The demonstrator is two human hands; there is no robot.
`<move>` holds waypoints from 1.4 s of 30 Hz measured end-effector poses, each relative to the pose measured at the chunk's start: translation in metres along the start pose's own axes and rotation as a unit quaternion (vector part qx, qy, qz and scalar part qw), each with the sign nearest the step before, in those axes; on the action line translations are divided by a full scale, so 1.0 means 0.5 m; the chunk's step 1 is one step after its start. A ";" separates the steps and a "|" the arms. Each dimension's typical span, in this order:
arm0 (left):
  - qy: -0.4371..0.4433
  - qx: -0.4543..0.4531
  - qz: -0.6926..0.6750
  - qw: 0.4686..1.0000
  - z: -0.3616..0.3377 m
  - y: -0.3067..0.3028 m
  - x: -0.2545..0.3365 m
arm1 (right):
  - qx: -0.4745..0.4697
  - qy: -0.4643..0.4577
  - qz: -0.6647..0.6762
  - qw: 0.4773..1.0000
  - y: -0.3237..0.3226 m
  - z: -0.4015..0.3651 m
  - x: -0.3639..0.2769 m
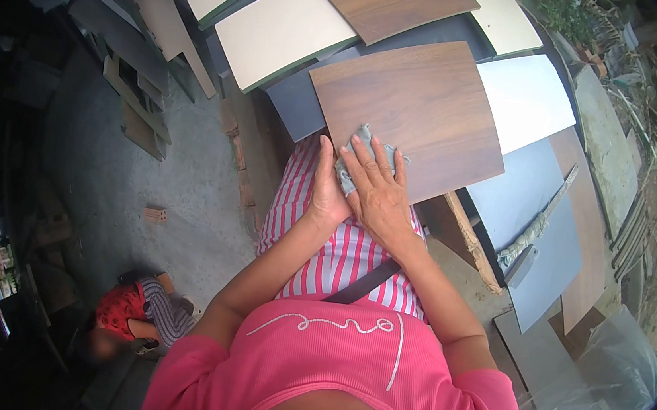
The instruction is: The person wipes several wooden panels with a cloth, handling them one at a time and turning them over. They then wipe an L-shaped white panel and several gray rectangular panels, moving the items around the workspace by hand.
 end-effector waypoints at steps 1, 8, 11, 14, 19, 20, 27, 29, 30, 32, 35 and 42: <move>-0.007 0.005 -0.009 1.000 -0.001 -0.001 -0.001 | -0.009 -0.005 -0.014 1.000 -0.002 0.008 -0.003; -0.010 -0.015 0.011 1.000 0.011 0.006 -0.001 | 0.043 0.119 -0.099 0.987 -0.041 0.008 0.152; -0.011 -0.002 0.014 1.000 0.010 -0.007 -0.005 | 0.103 0.197 -0.095 0.970 -0.068 -0.025 0.269; -0.005 0.007 0.015 1.000 0.012 -0.014 -0.007 | 0.132 0.235 -0.077 0.960 -0.087 -0.048 0.336; 0.001 0.008 0.016 1.000 0.013 -0.019 -0.007 | 0.152 0.251 -0.068 0.953 -0.077 -0.033 0.312; 0.001 0.008 0.012 1.000 0.014 -0.020 -0.008 | 0.139 0.239 -0.064 0.959 -0.066 -0.021 0.284; 0.020 -0.001 0.061 0.998 0.010 -0.004 0.004 | 0.030 -0.041 -0.033 0.998 -0.001 0.078 0.021; 0.010 0.009 0.049 0.999 0.011 -0.040 -0.008 | 0.032 -0.059 -0.038 0.997 0.001 0.096 0.007; 0.019 0.007 0.054 0.998 0.015 -0.032 -0.003 | 0.033 -0.077 -0.044 0.996 0.001 0.103 0.001; 0.022 0.010 0.046 0.999 0.012 -0.018 -0.001 | 0.043 -0.070 -0.044 0.996 -0.013 0.110 0.018; -0.007 -0.021 0.031 0.999 0.014 -0.004 -0.005 | 0.054 -0.042 -0.046 0.997 -0.047 0.111 0.079; -0.008 0.006 0.042 0.999 0.013 -0.016 -0.007 | 0.170 0.171 -0.061 0.969 -0.121 0.062 0.346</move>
Point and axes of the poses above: each hand's wrist, its own z-axis towards the middle knuckle, its own y-axis out of the palm, x = y × z, the point moved 7 cm from there along z, towards the middle knuckle, and after that the axes turned 14 degrees about -x, right-handed, at the moved point
